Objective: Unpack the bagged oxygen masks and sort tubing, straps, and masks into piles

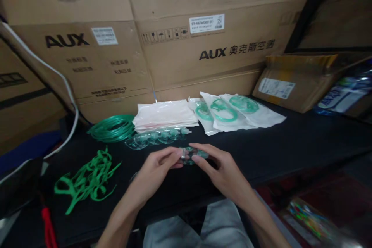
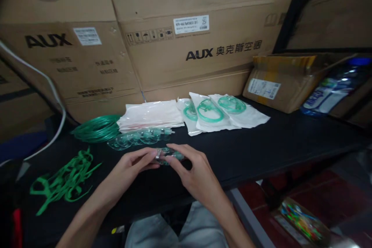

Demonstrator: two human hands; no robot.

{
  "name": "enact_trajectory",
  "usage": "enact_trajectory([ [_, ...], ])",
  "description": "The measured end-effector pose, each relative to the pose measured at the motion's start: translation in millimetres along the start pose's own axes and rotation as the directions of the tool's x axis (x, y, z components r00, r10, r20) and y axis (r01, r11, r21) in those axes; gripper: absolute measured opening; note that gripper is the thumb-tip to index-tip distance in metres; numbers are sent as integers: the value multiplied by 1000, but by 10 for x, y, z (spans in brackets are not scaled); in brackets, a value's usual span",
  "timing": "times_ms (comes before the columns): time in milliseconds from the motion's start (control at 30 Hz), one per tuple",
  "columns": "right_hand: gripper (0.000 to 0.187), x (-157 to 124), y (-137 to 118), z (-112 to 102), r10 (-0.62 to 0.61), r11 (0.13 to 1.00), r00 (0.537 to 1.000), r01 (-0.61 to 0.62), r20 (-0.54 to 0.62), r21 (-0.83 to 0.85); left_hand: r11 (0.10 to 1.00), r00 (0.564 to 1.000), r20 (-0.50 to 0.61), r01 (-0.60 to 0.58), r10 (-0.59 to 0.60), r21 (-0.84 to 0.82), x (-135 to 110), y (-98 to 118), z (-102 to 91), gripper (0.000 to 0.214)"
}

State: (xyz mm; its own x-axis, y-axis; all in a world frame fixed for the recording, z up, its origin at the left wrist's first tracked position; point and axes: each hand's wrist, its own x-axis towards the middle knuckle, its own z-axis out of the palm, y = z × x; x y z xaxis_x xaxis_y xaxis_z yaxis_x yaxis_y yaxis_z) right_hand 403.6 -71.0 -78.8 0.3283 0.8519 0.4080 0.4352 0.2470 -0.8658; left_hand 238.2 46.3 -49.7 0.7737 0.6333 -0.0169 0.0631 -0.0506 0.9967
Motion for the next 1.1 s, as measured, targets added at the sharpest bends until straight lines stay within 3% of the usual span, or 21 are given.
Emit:
enact_trajectory([
  [233,30,22,-103,-40,42,999,999,-43,35,20,997,998,57,4,-8,77,-33,113,-73,30],
  [400,29,22,-148,3,50,998,999,-51,14,27,987,998,53,-48,40,156,-54,100,-65,27],
  [533,23,39,-161,51,91,993,995,-93,37,75,987,999,42,-20,14,159,-75,59,-46,28],
  [767,22,76,-108,132,91,993,996,-92,18,70,948,998,-49,-32,50,316,-71,-7,7,28],
  [867,25,78,-112,150,112,992,994,-112,3,57,949,991,-95,-57,91,311,-65,23,39,24],
  [1000,24,85,-99,171,101,994,993,-98,-60,50,967,962,-228,-95,150,238,-72,59,88,25],
  [1100,23,87,-72,183,100,995,988,-97,-116,36,927,944,-237,-138,230,349,-86,81,119,23],
])
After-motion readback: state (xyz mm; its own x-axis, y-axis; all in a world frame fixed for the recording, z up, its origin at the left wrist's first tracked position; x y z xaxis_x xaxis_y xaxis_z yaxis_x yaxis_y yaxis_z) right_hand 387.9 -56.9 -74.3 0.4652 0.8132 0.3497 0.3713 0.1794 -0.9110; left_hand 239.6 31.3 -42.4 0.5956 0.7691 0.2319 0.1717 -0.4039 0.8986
